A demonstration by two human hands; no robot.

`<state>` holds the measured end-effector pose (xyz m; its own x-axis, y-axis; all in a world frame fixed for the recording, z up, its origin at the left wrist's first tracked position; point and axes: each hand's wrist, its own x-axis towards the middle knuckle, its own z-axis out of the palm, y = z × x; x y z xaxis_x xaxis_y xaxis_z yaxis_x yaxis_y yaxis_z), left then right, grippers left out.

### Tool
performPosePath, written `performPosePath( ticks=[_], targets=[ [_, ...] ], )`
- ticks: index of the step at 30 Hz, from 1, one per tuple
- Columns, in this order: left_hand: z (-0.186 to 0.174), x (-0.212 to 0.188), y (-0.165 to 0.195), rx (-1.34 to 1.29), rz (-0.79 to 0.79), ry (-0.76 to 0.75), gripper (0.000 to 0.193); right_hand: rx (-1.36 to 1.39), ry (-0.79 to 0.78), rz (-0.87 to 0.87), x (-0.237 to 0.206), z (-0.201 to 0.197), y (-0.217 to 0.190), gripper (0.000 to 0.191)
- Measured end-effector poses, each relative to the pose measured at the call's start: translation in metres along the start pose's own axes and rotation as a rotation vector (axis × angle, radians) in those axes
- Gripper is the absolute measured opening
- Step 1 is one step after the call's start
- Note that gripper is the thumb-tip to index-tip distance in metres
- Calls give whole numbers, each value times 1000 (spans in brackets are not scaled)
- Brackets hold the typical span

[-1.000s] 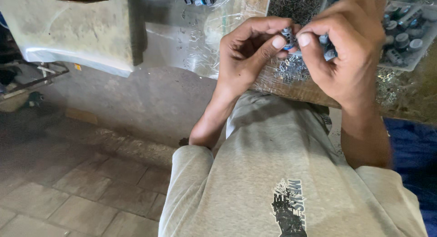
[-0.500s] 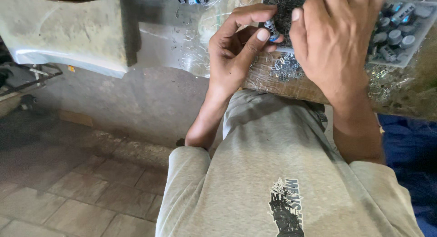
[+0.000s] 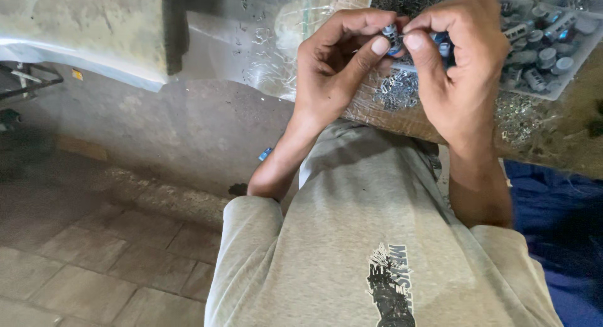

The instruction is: The person stands at a workbench fitting small blue and gray plastic parts together by hand, pressing pieces into each other and setting completed assemblies on the bench among piles of similar parts. They pick new parts from the bench and trays and repeat the fitting process throughout the clip.

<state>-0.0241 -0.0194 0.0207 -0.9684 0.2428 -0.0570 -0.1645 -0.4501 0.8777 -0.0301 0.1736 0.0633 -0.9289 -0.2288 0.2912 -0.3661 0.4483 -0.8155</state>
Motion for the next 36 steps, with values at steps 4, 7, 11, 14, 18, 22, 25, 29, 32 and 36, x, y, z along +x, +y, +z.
performPosePath(
  ticks=[4,7,11,14,18,22,25,29,32,36],
  targets=[
    [1,0,-2,-24,1,11,20,-46,-6,22,-2,2,-4,10],
    [1,0,-2,-29,1,18,20,-98,-18,23,-2,3,-5,13],
    [1,-2,-3,-23,-14,32,21,-154,-17,13,-1,5,-7,12],
    [2,-1,-5,-8,0,39,20,-268,5,-57,0,5,-7,16],
    [1,1,-4,47,50,11,20,-148,32,-34,-1,5,-3,22],
    [2,1,-1,44,27,-10,19,-60,35,50,-5,7,3,27],
    [4,1,2,56,33,-13,17,-127,63,-3,-7,8,5,25],
    [4,0,6,127,17,-11,16,-132,113,-27,-6,12,-1,26],
    [4,0,3,90,12,-9,15,-144,158,-15,-5,18,-9,25],
    [3,5,-3,-96,7,-7,18,-80,176,32,-3,22,-11,20]
  ],
)
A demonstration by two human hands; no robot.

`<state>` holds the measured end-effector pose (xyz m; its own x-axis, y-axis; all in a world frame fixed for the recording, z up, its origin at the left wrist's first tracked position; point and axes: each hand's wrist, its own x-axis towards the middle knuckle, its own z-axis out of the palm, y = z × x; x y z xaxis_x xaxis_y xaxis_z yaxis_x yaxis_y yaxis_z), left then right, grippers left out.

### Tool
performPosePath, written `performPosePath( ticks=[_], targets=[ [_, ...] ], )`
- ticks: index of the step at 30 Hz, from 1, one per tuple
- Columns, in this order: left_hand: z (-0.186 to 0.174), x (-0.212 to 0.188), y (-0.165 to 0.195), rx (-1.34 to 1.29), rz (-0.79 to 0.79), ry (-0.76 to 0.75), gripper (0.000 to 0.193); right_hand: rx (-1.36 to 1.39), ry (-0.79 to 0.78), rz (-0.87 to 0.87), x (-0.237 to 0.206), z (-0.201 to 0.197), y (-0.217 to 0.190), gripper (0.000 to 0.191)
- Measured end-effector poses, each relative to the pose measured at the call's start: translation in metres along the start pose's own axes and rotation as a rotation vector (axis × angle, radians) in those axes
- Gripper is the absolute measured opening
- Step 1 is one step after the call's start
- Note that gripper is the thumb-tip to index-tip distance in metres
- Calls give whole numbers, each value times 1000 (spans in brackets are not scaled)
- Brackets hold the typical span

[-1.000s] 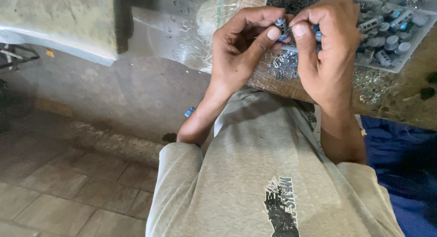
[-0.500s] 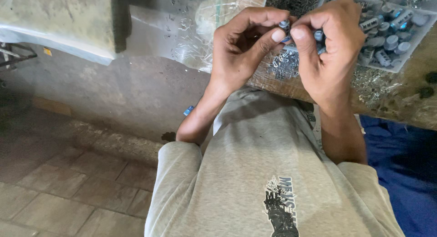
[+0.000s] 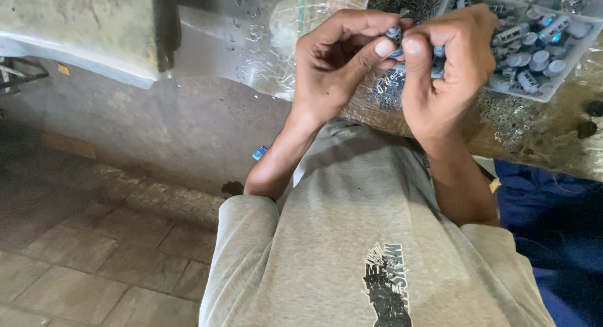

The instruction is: The person stands at a workbench fitting small blue and gray plastic parts together by hand, pressing pieces into each other and setting completed assemblies on the bench among piles of similar parts. They pick new parts from the bench and trays and repeat the fitting process throughout the clip.

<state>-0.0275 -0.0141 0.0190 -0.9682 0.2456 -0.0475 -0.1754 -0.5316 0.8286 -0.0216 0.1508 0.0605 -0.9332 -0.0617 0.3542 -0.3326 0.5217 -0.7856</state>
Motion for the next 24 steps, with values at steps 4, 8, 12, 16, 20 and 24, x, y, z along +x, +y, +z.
performPosePath(
  ticks=[4,8,12,16,20,24],
  targets=[
    [-2,-4,-1,-63,-27,13,21,-3,-54,54,-3,-3,3,20],
    [-4,-6,-1,-60,-47,16,21,-11,-61,23,-2,-2,6,24],
    [-6,-6,-1,-10,-31,2,20,-87,-66,-77,6,-3,8,24],
    [-5,-6,-1,37,6,2,19,-168,-64,-246,7,-8,9,27],
    [-6,-6,-2,-13,11,0,18,12,-88,-47,9,-7,20,22],
    [-8,-4,1,-64,-1,-7,19,-163,-94,-71,3,-9,27,19]
  ],
)
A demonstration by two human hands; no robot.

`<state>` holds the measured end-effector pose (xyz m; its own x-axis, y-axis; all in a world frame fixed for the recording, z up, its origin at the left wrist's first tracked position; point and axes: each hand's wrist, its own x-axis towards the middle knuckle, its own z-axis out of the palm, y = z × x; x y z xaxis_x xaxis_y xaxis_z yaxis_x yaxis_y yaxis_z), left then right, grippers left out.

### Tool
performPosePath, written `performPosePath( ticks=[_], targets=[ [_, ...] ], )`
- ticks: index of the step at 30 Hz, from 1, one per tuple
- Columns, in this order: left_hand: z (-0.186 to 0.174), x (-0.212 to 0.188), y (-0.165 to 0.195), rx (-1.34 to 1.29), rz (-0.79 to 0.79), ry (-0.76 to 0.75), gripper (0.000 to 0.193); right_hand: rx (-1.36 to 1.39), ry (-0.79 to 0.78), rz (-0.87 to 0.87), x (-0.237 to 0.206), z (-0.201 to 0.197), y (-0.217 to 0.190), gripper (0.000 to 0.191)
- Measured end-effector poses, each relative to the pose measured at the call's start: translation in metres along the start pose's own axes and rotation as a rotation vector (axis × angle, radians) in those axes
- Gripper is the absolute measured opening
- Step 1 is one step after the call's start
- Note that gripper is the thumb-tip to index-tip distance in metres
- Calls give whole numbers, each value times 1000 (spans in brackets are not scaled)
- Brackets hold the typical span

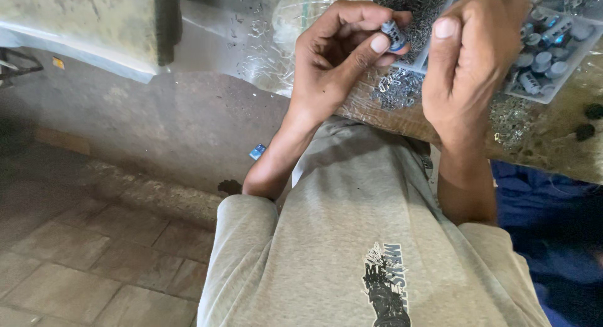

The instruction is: The person stands at a workbench fitting small blue and gray plastic parts together by hand, pressing pieces into each other and setting completed assemblies on the bench among piles of similar parts. They pick new parts from the bench and trays and repeat the fitting process throughout the clip.

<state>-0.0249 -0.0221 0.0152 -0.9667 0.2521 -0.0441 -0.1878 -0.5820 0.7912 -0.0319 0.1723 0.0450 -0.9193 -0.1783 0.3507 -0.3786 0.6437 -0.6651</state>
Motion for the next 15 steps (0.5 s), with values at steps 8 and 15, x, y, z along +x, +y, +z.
performPosePath(
  ticks=[8,15],
  targets=[
    [-3,-4,2,51,-27,5,19,258,-130,12,2,-7,-13,14],
    [-5,-8,13,135,-39,16,22,190,-189,-57,5,-13,-14,7]
  ],
)
